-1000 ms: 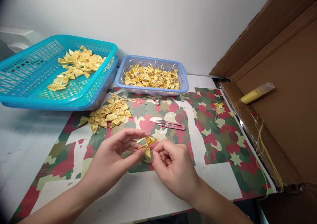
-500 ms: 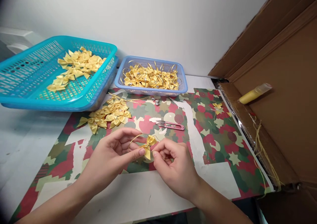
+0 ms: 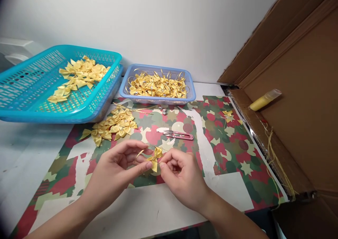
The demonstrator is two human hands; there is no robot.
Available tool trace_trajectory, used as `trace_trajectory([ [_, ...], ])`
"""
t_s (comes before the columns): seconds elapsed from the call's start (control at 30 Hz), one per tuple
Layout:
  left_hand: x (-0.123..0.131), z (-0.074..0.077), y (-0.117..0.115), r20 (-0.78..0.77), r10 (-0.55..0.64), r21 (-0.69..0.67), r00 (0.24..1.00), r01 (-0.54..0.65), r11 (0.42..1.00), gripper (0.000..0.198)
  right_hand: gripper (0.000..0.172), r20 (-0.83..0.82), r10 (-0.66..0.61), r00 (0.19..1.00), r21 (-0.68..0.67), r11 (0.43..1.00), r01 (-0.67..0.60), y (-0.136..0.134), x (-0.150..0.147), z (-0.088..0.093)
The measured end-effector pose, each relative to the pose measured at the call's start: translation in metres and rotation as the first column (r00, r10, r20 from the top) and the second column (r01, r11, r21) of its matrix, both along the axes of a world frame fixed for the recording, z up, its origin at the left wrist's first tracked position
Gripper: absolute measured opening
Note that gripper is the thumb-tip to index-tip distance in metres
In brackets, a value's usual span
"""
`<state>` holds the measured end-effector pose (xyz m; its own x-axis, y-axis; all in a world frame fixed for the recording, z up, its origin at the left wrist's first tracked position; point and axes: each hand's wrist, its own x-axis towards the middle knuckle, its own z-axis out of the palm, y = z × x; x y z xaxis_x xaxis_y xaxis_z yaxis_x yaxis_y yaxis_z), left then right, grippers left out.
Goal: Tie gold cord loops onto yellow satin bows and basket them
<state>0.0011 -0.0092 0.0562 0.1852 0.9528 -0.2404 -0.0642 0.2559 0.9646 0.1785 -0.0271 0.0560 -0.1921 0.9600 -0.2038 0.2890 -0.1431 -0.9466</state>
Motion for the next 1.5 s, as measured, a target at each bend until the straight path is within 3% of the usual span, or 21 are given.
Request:
trace_trajectory([
  [0.23,-0.002,-0.001,-0.003,-0.040,-0.013,0.105,0.999,0.017,0.994,0.016,0.016,-0.053,0.015,0.998,-0.009,1.000,-0.015,0.001,0.000,0.001],
  [0.5,-0.002,0.001,-0.001,0.048,-0.013,0.025,0.999,0.011,1.000,0.020,0.022,-0.268,0.012,0.963,-0.082,0.996,-0.035,0.000,-0.003,-0.006],
  [0.7,-0.002,0.000,-0.002,0.055,-0.015,0.028,0.998,0.013,1.000,0.019,0.026,-0.305,-0.002,0.952,-0.090,0.996,-0.027,-0.001,-0.006,-0.010],
  [0.9,-0.002,-0.002,-0.003,-0.119,0.039,0.250,0.992,-0.008,0.968,0.006,0.026,-0.328,-0.038,0.944,-0.093,0.996,0.008,-0.002,-0.008,-0.014],
  [1.07,-0.001,-0.005,-0.005,-0.192,0.030,0.356,0.981,0.041,0.934,0.013,0.026,-0.331,-0.047,0.942,-0.092,0.996,0.018,-0.003,-0.009,-0.017],
  [1.33,-0.001,-0.001,-0.001,-0.025,0.061,0.085,0.998,-0.058,0.995,0.018,0.025,-0.327,-0.063,0.943,-0.074,0.996,0.040,-0.004,-0.010,-0.016],
  [1.5,-0.001,0.001,0.000,0.009,0.072,0.066,0.997,-0.073,0.995,0.018,0.027,-0.312,-0.078,0.947,-0.072,0.996,0.058,-0.004,-0.010,-0.015],
])
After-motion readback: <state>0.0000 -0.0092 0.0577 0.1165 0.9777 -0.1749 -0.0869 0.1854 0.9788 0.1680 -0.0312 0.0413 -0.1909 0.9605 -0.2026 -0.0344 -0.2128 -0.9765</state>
